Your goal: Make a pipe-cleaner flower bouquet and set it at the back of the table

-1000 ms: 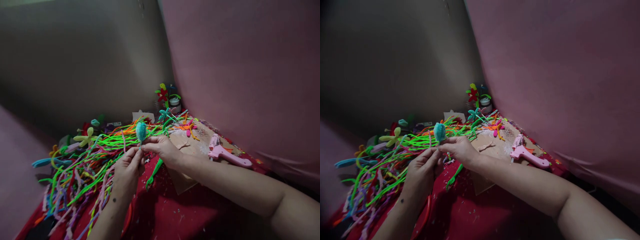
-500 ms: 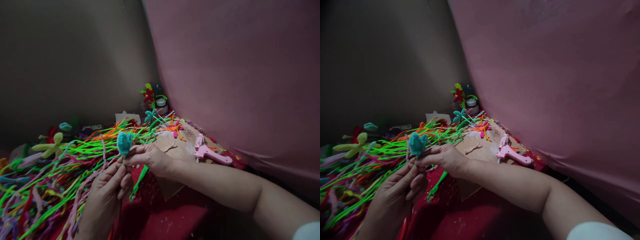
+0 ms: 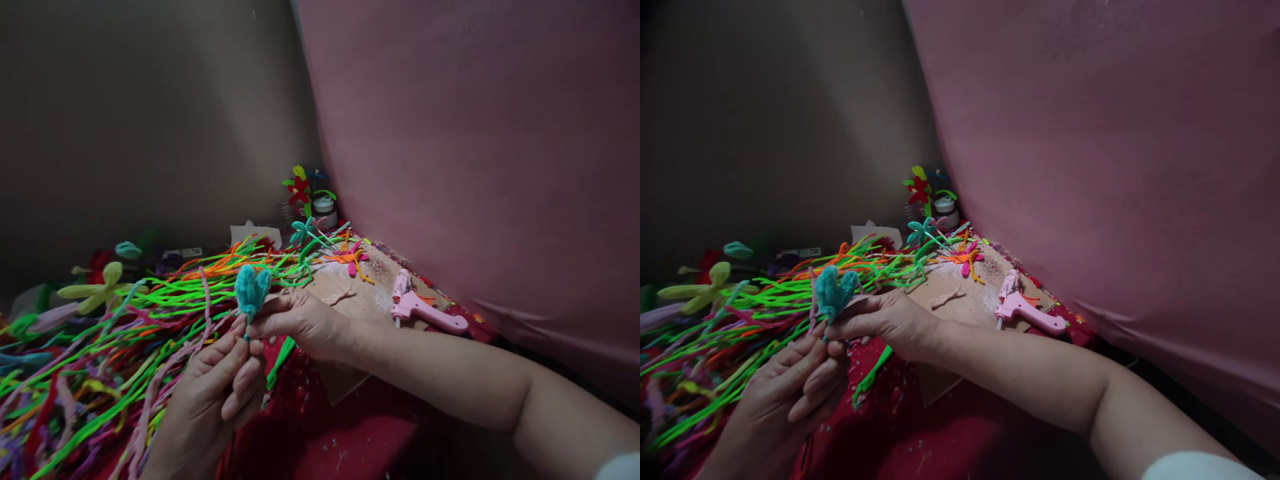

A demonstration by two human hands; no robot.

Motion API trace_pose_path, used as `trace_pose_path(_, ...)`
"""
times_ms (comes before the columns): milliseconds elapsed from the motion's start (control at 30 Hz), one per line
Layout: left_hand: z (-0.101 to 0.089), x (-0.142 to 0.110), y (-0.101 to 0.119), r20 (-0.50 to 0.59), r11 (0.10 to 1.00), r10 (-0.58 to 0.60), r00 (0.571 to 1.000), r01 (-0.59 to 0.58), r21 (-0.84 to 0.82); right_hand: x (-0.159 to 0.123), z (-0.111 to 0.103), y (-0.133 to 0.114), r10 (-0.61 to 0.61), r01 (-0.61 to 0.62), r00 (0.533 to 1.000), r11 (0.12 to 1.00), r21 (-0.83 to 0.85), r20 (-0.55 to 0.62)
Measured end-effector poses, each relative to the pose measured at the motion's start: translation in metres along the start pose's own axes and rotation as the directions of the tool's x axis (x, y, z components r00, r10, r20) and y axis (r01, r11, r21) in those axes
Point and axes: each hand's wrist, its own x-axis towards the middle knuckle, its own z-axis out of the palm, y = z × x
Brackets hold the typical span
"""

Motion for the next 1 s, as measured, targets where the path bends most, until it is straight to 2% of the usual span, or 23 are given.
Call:
trace_pose_path(200,-0.002,0.005,-0.001,0.008,0.998,-0.014,1.000,0.014,0.059,0.001,-0.001,0.004,-0.016,0.017,0.999,1.000,0.013,-0.036)
trace_pose_path(267,-0.002,0.007,-0.004,-0.031,0.991,0.044,0.999,-0.040,0.125,0.000,0.000,0.003,-0.006,0.007,0.998,1.000,0.011,-0.066)
trace_pose_path(333,-0.002,0.007,-0.007,-0.076,0.948,0.178,0.981,-0.150,0.282,0.000,0.001,0.003,-0.004,0.006,0.995,1.000,0.025,-0.104)
trace_pose_path(400,-0.001,0.005,-0.012,-0.084,0.810,0.367,0.926,-0.274,0.518,-0.001,0.001,0.004,-0.001,0.007,0.991,0.999,0.042,-0.137)
trace_pose_path(467,-0.001,0.004,-0.015,-0.037,0.587,0.562,0.826,-0.367,0.722,-0.001,0.002,0.006,0.004,0.005,0.987,0.999,0.052,-0.159)
trace_pose_path(533,-0.003,0.003,-0.018,0.045,0.378,0.691,0.721,-0.414,0.828,-0.002,0.002,0.008,0.008,0.002,0.986,0.998,0.060,-0.165)
trace_pose_path(600,-0.006,0.004,-0.019,0.119,0.254,0.750,0.650,-0.450,0.856,-0.002,0.002,0.009,0.004,0.006,0.986,0.998,0.059,-0.166)
trace_pose_path(667,-0.010,0.006,-0.019,0.160,0.201,0.766,0.623,-0.468,0.861,-0.003,0.002,0.010,-0.002,0.006,0.984,1.000,0.026,-0.180)
trace_pose_path(733,-0.013,0.008,-0.020,0.180,0.160,0.768,0.614,-0.457,0.875,-0.003,0.002,0.010,-0.006,0.005,0.981,1.000,-0.006,-0.194)
trace_pose_path(867,-0.016,0.010,-0.022,0.236,0.012,0.789,0.568,-0.397,0.918,-0.004,0.002,0.010,0.019,-0.011,0.980,0.999,0.043,-0.196)
trace_pose_path(933,-0.016,0.010,-0.023,0.228,-0.009,0.798,0.557,-0.367,0.930,-0.004,0.004,0.009,0.037,-0.026,0.975,0.998,0.055,-0.218)
trace_pose_path(1000,-0.016,0.010,-0.023,0.219,0.006,0.793,0.568,-0.367,0.930,-0.005,0.007,0.007,0.043,-0.031,0.969,0.998,0.053,-0.243)
